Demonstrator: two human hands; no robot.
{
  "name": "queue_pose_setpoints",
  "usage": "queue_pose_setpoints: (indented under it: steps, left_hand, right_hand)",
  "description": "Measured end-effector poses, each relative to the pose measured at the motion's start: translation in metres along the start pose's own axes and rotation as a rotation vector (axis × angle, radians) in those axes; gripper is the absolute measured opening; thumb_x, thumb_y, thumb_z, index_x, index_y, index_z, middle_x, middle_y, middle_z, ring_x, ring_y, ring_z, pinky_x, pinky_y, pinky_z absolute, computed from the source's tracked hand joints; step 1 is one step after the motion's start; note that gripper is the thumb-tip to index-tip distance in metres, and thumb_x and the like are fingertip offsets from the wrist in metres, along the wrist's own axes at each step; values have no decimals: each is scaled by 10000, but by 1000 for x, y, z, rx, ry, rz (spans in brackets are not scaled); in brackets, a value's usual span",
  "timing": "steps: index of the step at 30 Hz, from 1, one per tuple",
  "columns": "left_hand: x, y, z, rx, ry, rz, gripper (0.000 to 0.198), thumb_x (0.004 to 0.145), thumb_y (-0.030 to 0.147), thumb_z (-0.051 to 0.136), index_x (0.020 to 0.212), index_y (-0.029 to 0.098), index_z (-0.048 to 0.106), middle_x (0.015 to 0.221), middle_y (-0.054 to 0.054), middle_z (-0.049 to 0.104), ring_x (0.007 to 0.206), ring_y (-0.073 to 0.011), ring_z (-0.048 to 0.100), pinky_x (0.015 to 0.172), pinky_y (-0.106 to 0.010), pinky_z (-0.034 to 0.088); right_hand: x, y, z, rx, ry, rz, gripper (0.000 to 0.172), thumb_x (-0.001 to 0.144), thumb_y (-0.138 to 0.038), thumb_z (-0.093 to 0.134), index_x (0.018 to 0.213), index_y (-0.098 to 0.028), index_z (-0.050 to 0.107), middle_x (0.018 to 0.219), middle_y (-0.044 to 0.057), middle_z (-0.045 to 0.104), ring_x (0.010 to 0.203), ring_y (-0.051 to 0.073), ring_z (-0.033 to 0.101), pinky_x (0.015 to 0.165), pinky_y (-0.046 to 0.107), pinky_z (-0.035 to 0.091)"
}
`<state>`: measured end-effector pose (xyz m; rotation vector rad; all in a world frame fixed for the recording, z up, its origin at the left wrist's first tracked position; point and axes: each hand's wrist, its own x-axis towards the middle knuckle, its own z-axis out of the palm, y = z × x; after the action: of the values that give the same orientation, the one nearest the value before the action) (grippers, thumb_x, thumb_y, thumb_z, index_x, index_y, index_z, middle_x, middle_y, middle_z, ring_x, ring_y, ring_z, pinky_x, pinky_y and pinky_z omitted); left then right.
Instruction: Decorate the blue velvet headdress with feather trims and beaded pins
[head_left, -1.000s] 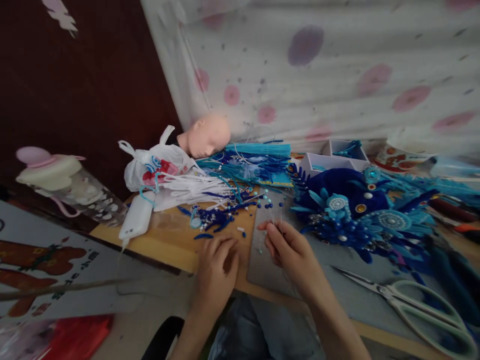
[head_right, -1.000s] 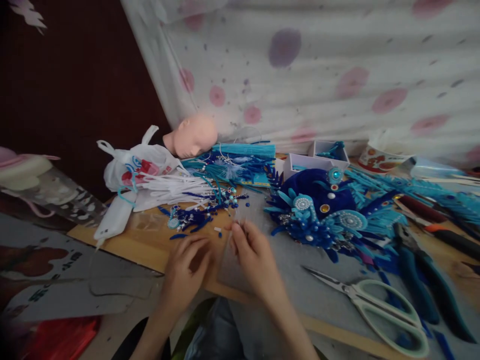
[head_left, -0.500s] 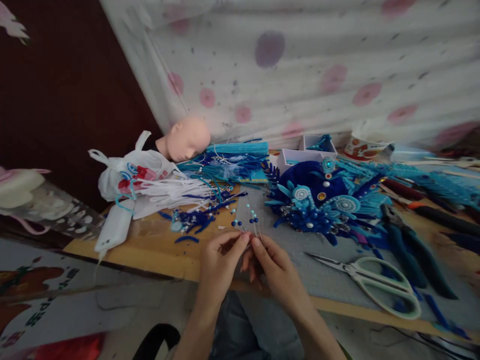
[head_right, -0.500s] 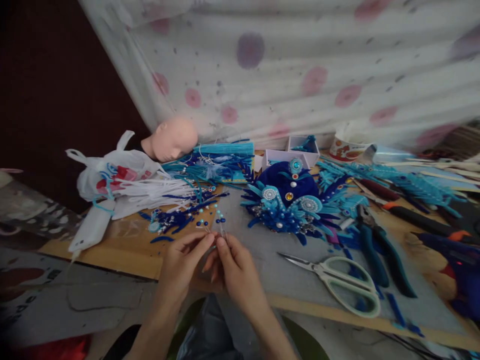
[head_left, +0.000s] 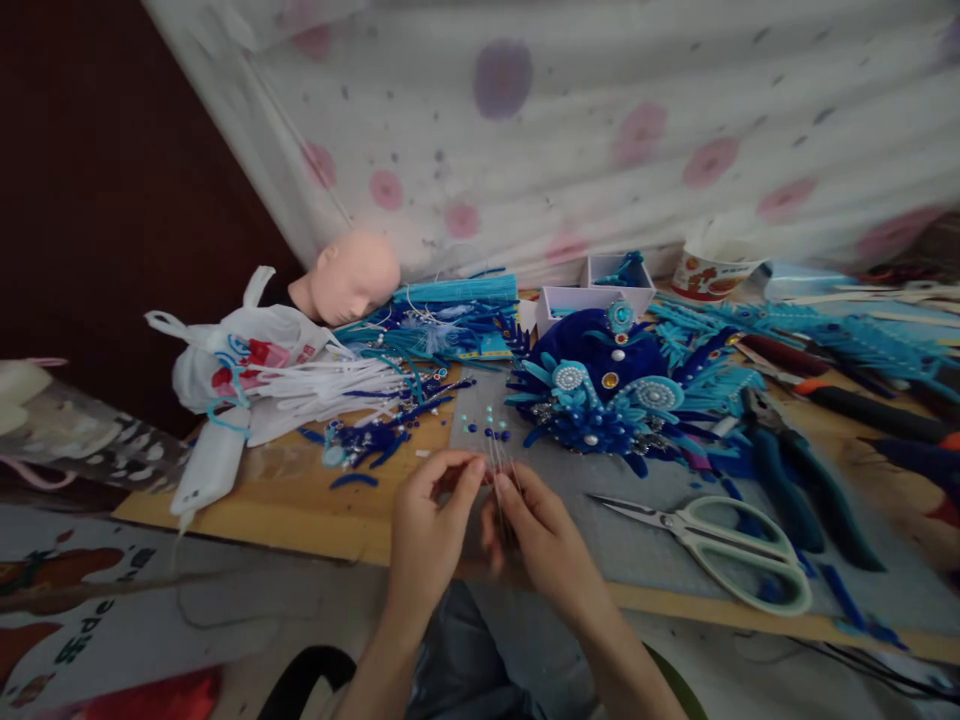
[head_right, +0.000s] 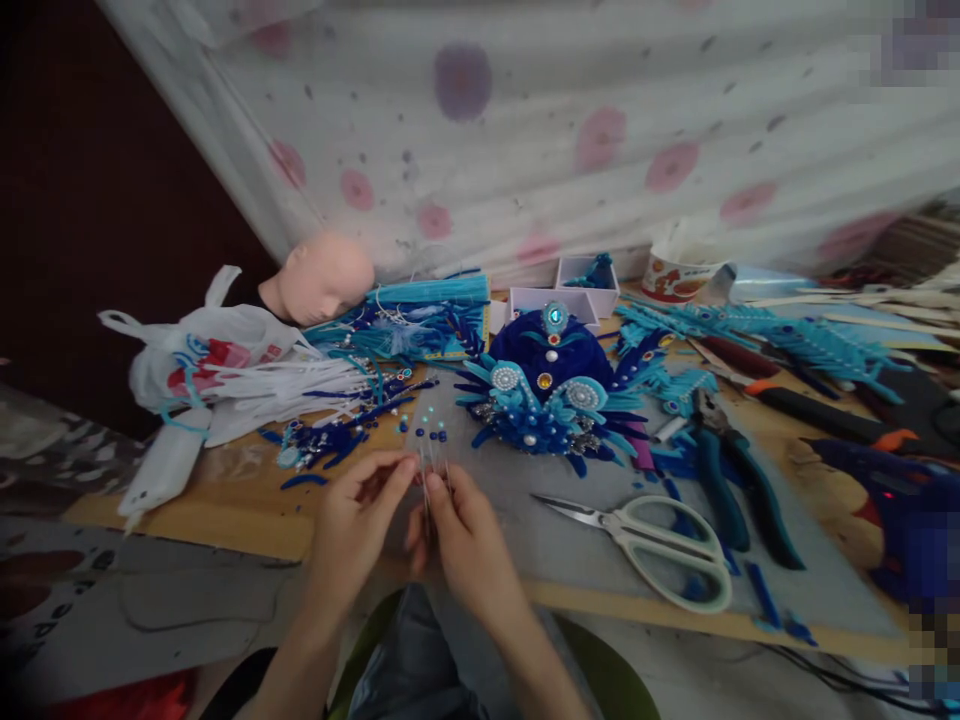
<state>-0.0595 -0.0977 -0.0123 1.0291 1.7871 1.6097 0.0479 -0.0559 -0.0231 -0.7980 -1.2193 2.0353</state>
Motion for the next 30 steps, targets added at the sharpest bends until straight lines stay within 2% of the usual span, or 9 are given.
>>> queue_pose_setpoints:
  steps: [3,6,8,10,13,15,19,24,30]
  left_hand:
    - [5,0,-7,149,-46,64,211,859,382,618,840,211,740,848,-46,747,805,-194,682,739,-284,515]
    - [30,0,-29,439,-13,122,263,890,406,546,883,210,722,892,-65,755,821,-220,678,745,-317,514]
    - [54,-1,-46,670,42,141,197,857,315,558,948,219,704,974,-77,749,868,-247,665,820,-367,499]
    - [77,-5,-57,763,84,134,130,761,206,610,861,202,693,985,-124,730,991,-314,629,926,-440,438]
    - [102,-14,-66,830,53,93,89,634,128,655,653,213,636,862,-131,714,1031,-373,600,938,-478,391]
    - [114,-19,-71,818,8,55,102,602,132,657,607,220,605,768,-100,696,954,-359,620,888,-458,405]
    - [133,-16,-89,654,-107,-7,97,641,270,642,687,215,576,670,-33,668,739,-263,638,735,-359,447]
    - [152,2,-111,418,-229,-15,439,649,549,667,888,197,560,704,-25,680,689,-218,637,661,-306,452]
    - [160,12,-109,320,-285,-26,493,681,641,673,864,186,634,684,9,579,552,-129,467,519,-255,358]
  right_hand:
    - [-4,1,-1,13,58,61,582,695,-760,663,742,-211,475,498,-122,368,347,22,253,337,167,201]
    - [-6,0,-2,76,27,85,585,677,-751,690,769,-208,490,503,-126,311,376,26,205,353,174,143]
    - [-6,-2,-1,94,-16,78,581,685,-752,683,760,-210,489,489,-127,291,376,32,195,357,184,131]
    - [-7,-5,0,95,-33,68,589,675,-759,686,748,-209,488,487,-126,287,380,32,188,363,187,129]
    - [-12,-8,2,77,-20,54,601,658,-757,705,726,-199,492,512,-115,310,405,26,200,374,178,152]
    - [-15,-9,1,64,-9,49,597,662,-754,706,727,-197,501,522,-109,329,407,26,206,371,176,159]
    - [-18,-8,-4,49,-33,44,581,701,-754,675,749,-201,506,503,-115,293,393,31,189,361,182,130]
    - [-17,-12,-9,55,-16,59,609,668,-777,682,770,-202,509,500,-116,285,400,34,197,367,176,147]
    - [-17,-16,-10,75,4,70,613,655,-790,676,786,-210,524,487,-117,305,379,31,177,355,167,133]
